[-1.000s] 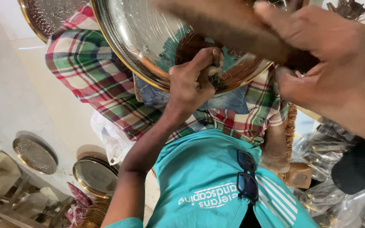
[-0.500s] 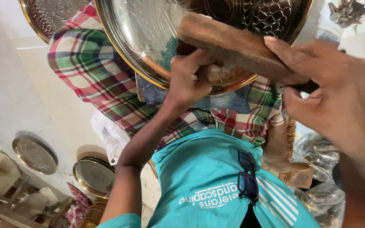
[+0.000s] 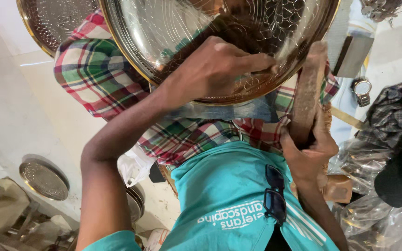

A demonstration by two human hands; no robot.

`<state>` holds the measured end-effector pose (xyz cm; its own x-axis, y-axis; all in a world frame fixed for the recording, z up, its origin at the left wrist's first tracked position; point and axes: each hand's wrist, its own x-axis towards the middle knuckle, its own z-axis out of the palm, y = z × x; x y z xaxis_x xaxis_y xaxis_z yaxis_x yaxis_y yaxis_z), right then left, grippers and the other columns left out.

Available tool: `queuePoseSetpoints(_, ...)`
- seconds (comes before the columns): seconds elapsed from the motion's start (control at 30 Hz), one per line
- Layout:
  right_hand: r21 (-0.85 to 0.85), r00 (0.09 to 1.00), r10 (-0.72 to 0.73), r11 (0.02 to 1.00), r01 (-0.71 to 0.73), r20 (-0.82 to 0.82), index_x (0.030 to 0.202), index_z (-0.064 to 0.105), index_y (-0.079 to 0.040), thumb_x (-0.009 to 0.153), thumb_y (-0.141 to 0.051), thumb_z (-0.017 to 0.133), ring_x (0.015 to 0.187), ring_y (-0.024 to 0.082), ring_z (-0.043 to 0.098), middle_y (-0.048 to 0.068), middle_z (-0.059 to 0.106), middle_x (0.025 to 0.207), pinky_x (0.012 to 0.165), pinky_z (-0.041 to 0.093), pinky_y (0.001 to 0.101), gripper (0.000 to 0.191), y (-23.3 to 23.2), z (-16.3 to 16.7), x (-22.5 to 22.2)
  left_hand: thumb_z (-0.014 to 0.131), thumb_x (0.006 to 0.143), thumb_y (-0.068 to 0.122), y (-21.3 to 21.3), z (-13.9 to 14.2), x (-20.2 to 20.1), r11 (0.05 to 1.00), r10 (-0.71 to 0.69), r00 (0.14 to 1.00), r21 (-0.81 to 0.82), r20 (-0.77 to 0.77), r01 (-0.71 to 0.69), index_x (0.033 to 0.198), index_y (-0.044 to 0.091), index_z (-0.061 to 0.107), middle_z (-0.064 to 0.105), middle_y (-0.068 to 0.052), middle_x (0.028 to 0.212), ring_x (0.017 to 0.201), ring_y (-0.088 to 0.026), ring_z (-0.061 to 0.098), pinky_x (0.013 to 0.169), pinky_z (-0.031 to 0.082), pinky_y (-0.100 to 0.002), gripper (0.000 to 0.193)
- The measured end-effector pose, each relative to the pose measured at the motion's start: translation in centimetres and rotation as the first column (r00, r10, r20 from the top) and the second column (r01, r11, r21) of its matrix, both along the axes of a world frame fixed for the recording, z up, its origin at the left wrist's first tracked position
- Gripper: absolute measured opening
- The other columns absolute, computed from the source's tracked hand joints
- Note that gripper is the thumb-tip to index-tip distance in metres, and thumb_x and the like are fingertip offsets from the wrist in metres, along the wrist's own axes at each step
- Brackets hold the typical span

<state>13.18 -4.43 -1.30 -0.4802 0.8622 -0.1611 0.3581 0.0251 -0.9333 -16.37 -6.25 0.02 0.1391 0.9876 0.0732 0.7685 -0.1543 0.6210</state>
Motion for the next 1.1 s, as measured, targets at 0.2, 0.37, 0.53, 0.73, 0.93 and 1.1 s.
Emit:
queuePoseSetpoints(0.2,0.075,0.999,-0.019,0.997,0.017,0.028,0.144,0.056,0.009,0.090,0.001,0.078,0.103,0.014,0.066,0.012,0.071,0.114,0.096,0.055,0.0279,0.060,-1.4,-1.1,0.9,0.067,0.074,-0.005,2.2,0.3,-1.3,0.961,-0.262,0.964,0.072,-0.054,0.265,0.121,0.016,0.071,0.065,-0.014,0.065,0.055,-0.028,0.065,0.044,0.047,-0.040,0.052)
queuePoseSetpoints(0.37,0.189,0.995,-0.068,0.981,0.054,0.072,0.141,0.054,0.009,0.089,-0.001,0.079,0.102,0.019,0.068,0.014,0.070,0.113,0.095,0.056,0.0310,0.059,-2.8,-1.9,1.7,0.069,0.072,-0.002,3.1,0.8,-1.7,0.929,-0.355,0.932,0.084,-0.066,0.360,0.117,0.016,0.071,0.064,-0.014,0.063,0.062,-0.035,0.067,0.049,0.049,-0.045,0.048)
queuePoseSetpoints(0.53,0.486,0.979,0.069,0.860,-0.156,0.192,0.141,0.054,0.015,0.088,0.001,0.076,0.097,0.026,0.065,0.022,0.065,0.116,0.085,0.054,0.0340,0.060,-1.7,-2.5,1.5,0.070,0.073,-0.002,3.4,0.8,-1.8,0.914,-0.399,0.917,0.077,-0.013,0.399,0.115,0.017,0.072,0.067,-0.014,0.068,0.065,-0.036,0.067,0.051,0.049,-0.047,0.046)
queuePoseSetpoints(0.73,0.455,0.997,0.051,0.887,-0.075,0.065,0.135,0.062,0.012,0.086,0.004,0.072,0.096,0.026,0.069,0.022,0.067,0.110,0.086,0.057,0.0359,0.051,0.9,-2.8,1.2,0.067,0.073,-0.003,2.2,0.3,-1.2,0.971,-0.238,0.967,-0.047,-0.094,0.234,0.123,0.017,0.071,0.070,-0.014,0.072,0.062,-0.031,0.069,0.052,0.054,-0.042,0.054)
queuePoseSetpoints(0.93,0.448,0.968,0.248,0.870,-0.206,-0.036,0.143,0.064,0.003,0.082,0.005,0.073,0.085,0.019,0.068,0.019,0.070,0.105,0.072,0.055,0.0272,0.061,6.2,-0.6,0.4,0.070,0.086,-0.002,-1.5,-0.6,-0.4,0.986,0.053,0.993,0.150,0.102,-0.068,0.134,0.014,0.064,0.077,-0.011,0.101,0.077,-0.025,0.074,0.068,0.059,-0.038,0.050)
queuePoseSetpoints(1.1,0.401,0.855,0.497,0.760,-0.511,0.149,0.151,0.055,-0.003,0.087,0.004,0.071,0.094,0.024,0.067,0.021,0.066,0.113,0.082,0.055,0.0296,0.067,12.2,5.0,-2.4,0.062,0.079,-0.003,-3.9,-1.3,2.0,0.908,0.377,0.902,0.109,0.209,-0.405,0.130,0.015,0.058,0.077,-0.008,0.103,0.087,-0.025,0.077,0.076,0.061,-0.037,0.055)
